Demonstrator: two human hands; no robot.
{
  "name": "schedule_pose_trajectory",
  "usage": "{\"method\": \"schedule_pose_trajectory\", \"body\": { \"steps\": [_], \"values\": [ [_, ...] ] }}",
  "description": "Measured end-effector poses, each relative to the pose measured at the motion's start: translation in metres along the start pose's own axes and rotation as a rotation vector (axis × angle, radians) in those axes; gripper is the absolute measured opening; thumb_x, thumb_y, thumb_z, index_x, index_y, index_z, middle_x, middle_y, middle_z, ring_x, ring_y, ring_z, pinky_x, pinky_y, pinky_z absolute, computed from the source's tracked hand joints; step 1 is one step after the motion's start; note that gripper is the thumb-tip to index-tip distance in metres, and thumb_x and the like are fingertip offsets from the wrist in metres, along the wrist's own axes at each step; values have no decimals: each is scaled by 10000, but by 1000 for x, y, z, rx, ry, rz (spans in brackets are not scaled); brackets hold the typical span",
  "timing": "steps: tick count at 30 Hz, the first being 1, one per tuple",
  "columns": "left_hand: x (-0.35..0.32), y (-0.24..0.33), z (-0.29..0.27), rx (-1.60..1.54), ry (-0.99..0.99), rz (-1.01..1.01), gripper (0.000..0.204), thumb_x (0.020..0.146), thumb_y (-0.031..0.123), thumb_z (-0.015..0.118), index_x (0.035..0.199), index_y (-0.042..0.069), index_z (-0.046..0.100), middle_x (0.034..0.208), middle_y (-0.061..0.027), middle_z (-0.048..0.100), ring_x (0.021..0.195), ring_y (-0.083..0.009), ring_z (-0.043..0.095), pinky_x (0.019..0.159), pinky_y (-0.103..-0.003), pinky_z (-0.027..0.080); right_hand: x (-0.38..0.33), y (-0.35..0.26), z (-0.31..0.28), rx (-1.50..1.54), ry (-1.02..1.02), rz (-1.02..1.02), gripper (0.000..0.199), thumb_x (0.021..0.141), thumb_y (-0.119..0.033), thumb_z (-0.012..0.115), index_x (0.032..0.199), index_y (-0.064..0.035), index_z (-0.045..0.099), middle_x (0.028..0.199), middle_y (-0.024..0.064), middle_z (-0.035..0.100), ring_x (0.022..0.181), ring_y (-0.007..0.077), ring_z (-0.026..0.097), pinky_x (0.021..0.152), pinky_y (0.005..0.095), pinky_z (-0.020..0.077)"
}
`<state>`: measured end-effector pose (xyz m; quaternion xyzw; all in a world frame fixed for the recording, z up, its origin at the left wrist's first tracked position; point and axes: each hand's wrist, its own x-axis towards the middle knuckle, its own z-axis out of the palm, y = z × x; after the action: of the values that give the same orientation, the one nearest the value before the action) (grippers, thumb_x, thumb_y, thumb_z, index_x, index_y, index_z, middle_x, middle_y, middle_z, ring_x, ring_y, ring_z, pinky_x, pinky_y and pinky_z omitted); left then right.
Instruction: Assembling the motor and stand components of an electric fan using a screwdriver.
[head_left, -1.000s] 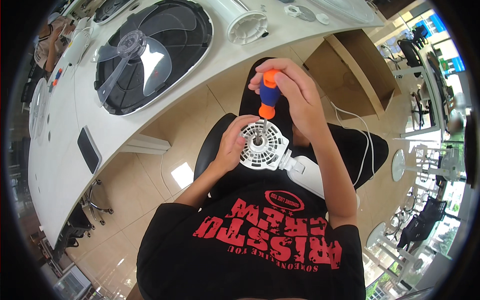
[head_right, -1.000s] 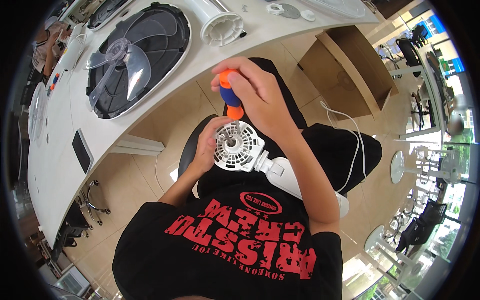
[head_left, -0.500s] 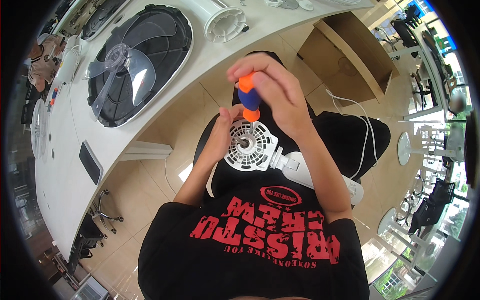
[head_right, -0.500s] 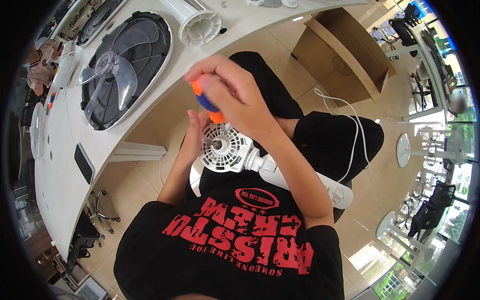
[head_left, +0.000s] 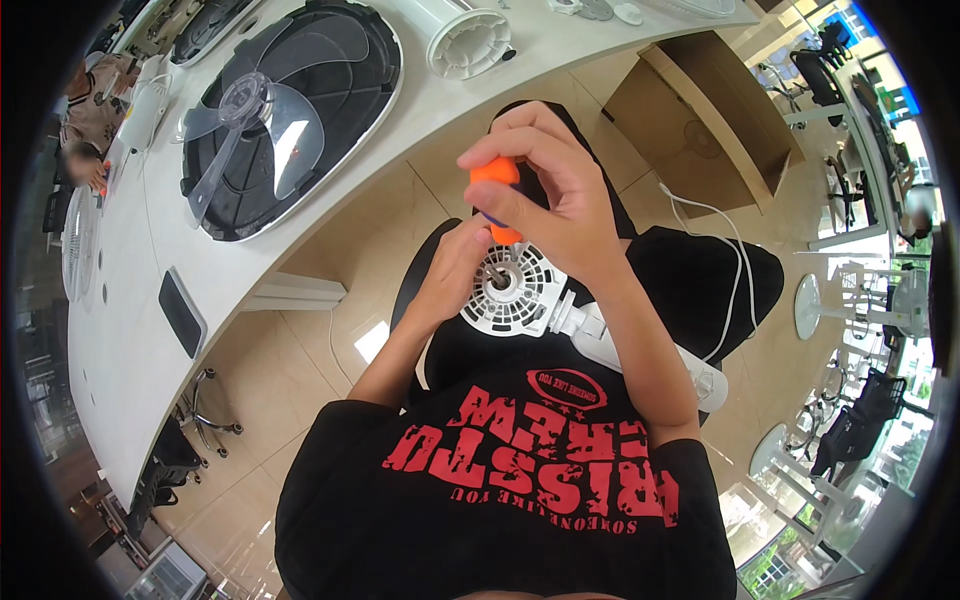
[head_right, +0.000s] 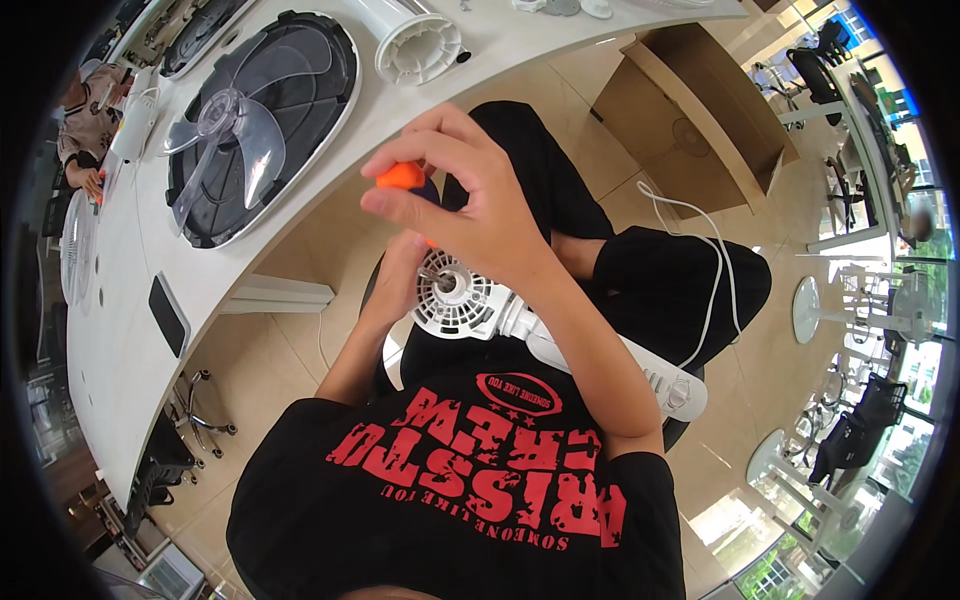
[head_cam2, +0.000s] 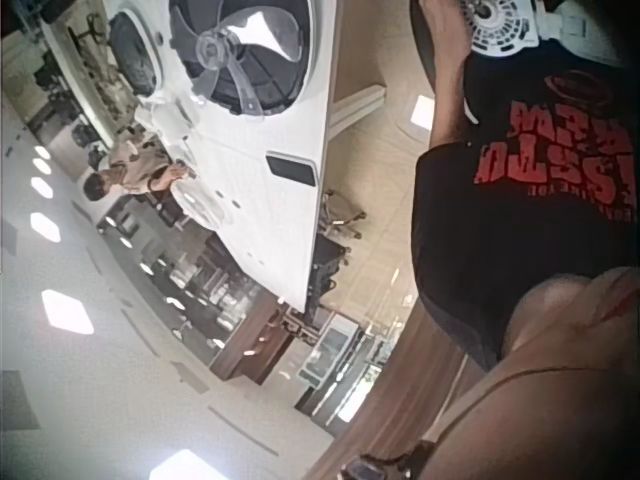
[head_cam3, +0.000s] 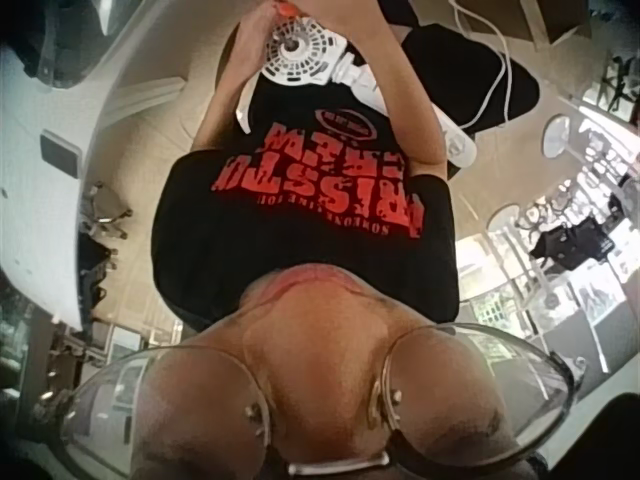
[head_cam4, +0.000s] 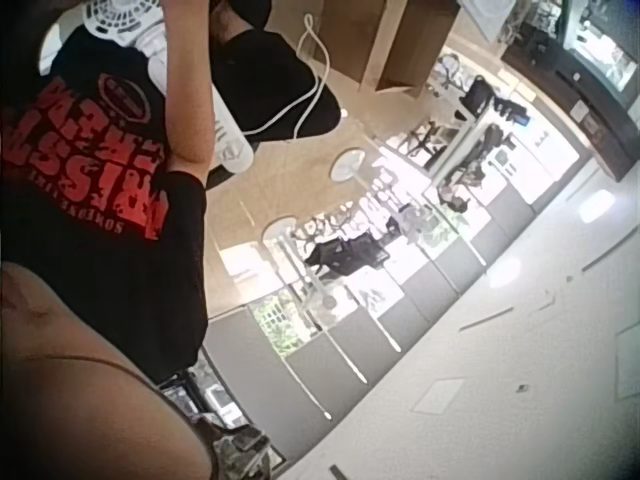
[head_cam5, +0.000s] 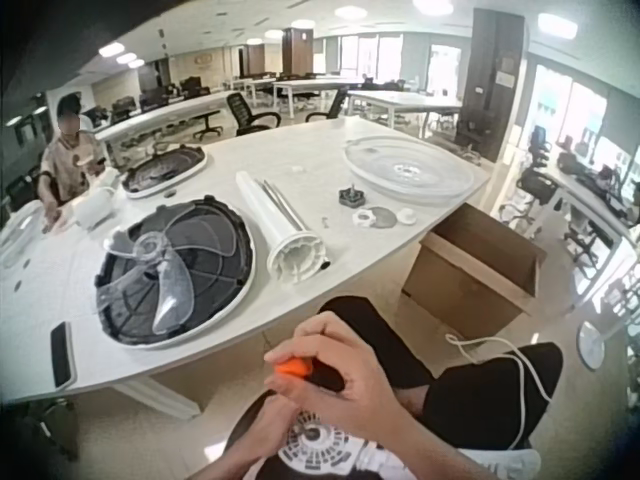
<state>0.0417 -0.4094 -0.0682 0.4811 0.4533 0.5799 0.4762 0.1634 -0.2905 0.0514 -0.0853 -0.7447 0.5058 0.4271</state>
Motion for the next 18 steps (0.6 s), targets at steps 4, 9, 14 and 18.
{"method": "schedule_pose_trajectory", "body": {
  "steps": [4,9,14,18],
  "values": [
    [4,4,2,-22,17,12,432,1107,283,369,1264,-29,624,1132,-148,701,1059,-252,665,972,-359,488,2,-17,15,470,121,352,177,931,-143,755,1077,-52,713,965,43,640,863,126,592,810,271,461],
    [2,4,3,288,66,109,293,1063,143,459,1249,-18,619,1074,-155,689,1010,-249,668,912,-357,495,1,-12,5,210,68,165,188,883,-104,784,1054,-58,721,1009,60,611,902,149,594,839,281,470],
    [4,-1,3,289,42,56,228,994,39,518,1194,14,622,969,-162,681,883,-278,678,809,-365,500,1,-16,5,-33,-10,58,189,881,-77,754,1064,-50,713,1021,75,610,934,154,591,865,281,469],
    [8,24,11,309,52,-61,215,933,1,520,1124,-14,617,951,-68,689,868,-158,643,765,-325,489,-7,-11,5,396,96,287,143,943,-70,674,1075,-32,714,1040,90,647,955,161,607,887,301,481]
  ]
}}
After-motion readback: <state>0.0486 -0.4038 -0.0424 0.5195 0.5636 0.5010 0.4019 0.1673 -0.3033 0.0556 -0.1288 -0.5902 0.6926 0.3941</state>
